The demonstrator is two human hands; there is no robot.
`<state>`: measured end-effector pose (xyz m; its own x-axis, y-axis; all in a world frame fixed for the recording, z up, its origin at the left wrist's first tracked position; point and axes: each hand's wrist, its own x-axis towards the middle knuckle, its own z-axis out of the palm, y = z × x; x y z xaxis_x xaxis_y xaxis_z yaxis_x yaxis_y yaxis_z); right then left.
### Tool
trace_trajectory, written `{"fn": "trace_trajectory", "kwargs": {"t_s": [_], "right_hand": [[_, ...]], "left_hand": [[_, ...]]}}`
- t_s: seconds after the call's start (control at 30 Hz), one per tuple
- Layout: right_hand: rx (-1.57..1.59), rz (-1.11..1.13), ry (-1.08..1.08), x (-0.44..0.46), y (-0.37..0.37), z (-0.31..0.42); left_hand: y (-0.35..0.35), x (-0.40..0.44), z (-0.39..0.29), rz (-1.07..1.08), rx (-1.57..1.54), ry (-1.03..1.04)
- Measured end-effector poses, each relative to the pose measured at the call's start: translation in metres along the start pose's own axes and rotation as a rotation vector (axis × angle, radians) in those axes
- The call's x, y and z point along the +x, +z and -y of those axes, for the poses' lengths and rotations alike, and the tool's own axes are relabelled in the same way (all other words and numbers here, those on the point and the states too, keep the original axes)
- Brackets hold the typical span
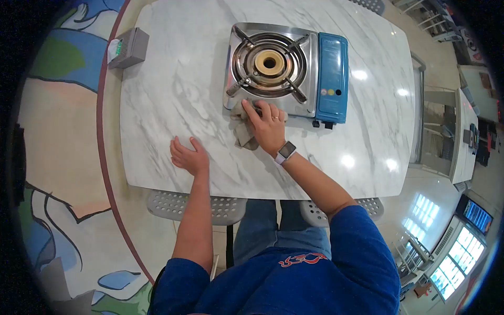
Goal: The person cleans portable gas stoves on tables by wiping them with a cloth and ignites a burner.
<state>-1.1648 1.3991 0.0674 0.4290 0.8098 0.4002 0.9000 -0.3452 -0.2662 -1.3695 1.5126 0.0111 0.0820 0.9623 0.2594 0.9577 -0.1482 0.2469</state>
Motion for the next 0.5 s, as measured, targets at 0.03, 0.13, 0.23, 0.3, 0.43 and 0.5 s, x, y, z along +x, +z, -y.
{"fn": "trace_trajectory", "kwargs": {"t_s": [0.03,0.13,0.23,0.3,0.43,0.5], "right_hand": [[0.004,-0.018,0.013,0.0,0.0,0.002],[0.105,0.029,0.039,-0.006,-0.006,0.005],[0.417,0.139,0.02,-0.021,-0.02,0.007],[0.454,-0.013,0.063,-0.03,-0.038,0.007],[0.248,-0.293,0.294,-0.021,-0.063,-0.019],[0.18,-0.141,0.322,-0.03,-0.055,-0.032]], "left_hand": [[-0.001,0.0,-0.001,0.0,0.012,0.004],[-0.001,0.0,-0.002,-0.012,0.013,0.012],[0.0,0.001,-0.003,-0.037,0.016,0.016],[0.001,0.001,-0.001,-0.046,0.025,0.032],[0.003,-0.001,0.0,-0.026,0.007,0.04],[0.001,-0.001,0.0,-0.059,0.027,0.057]]}}
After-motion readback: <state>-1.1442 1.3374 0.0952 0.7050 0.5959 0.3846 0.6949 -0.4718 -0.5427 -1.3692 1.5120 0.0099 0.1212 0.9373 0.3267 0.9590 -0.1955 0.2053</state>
